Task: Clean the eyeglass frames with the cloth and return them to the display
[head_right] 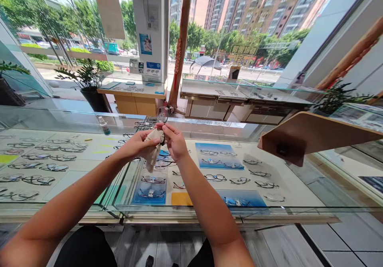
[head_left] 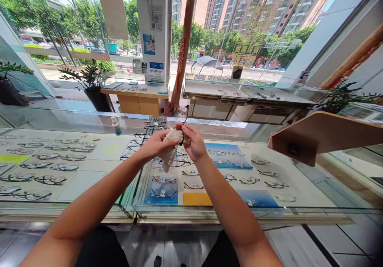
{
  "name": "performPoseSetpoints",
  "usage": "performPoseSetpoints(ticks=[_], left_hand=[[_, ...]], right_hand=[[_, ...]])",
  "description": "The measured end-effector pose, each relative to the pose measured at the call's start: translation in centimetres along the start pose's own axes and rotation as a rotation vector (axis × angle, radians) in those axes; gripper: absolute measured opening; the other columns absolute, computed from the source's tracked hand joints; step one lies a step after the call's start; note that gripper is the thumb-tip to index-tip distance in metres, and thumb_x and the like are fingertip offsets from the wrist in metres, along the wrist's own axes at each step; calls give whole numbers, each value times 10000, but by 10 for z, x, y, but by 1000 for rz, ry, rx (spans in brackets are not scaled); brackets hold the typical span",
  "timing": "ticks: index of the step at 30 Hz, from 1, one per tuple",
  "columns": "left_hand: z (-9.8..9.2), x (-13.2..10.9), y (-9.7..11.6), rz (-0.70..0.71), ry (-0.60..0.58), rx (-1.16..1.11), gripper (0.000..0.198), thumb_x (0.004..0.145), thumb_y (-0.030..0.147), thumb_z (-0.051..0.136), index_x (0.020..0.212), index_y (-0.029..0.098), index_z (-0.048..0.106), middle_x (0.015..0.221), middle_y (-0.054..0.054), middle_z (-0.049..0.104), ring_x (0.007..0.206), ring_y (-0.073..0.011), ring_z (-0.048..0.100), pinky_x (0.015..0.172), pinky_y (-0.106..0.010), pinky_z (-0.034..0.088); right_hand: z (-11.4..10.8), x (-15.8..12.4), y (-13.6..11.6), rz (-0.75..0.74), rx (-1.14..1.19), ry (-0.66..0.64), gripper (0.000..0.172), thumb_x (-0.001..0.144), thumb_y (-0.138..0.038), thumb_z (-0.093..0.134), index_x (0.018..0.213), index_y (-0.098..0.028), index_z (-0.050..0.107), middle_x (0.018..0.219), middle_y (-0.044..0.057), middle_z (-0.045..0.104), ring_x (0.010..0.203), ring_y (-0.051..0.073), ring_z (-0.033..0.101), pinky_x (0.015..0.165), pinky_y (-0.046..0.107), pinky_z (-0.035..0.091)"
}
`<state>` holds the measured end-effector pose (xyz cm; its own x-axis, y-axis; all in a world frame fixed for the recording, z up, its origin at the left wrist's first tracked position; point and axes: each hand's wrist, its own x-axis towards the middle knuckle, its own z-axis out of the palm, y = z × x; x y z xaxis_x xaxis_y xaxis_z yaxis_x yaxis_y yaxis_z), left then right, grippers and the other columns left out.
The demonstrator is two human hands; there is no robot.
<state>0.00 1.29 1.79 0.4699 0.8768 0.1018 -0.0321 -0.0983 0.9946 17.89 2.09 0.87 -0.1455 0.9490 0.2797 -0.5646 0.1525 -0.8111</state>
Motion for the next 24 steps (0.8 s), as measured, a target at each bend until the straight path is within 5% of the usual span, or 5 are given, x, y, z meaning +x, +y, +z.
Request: performPoseSetpoints(ticks=[12,16,24], left_hand=[[4,5,-12,146,18,-32,591,804,615,939,1081,126,756,886,-31,679,757,-147,587,703,-249,434],[9,5,-12,207,99,-54,707,778,576,967,1293,141,754,950,-40,743,798,-168,626,760,-268,483],[19,3,-11,240,232,-127,722,745,672,959,1190,140,758,830,5,702,707,-125,561,682,-234,445]], right_hand=[[6,-4,4,36,30,11,305,747,-482,948,962,-275,883,1010,33,848,895,198,747,842,326,618],[8,-5,7,52,-9,-21,316,779,-513,914,981,-272,889,1041,41,840,928,204,736,857,329,608],[3,-6,11,-207,-261,-158,354,979,-585,733,1107,-305,910,1248,48,828,1305,292,693,1254,438,463]])
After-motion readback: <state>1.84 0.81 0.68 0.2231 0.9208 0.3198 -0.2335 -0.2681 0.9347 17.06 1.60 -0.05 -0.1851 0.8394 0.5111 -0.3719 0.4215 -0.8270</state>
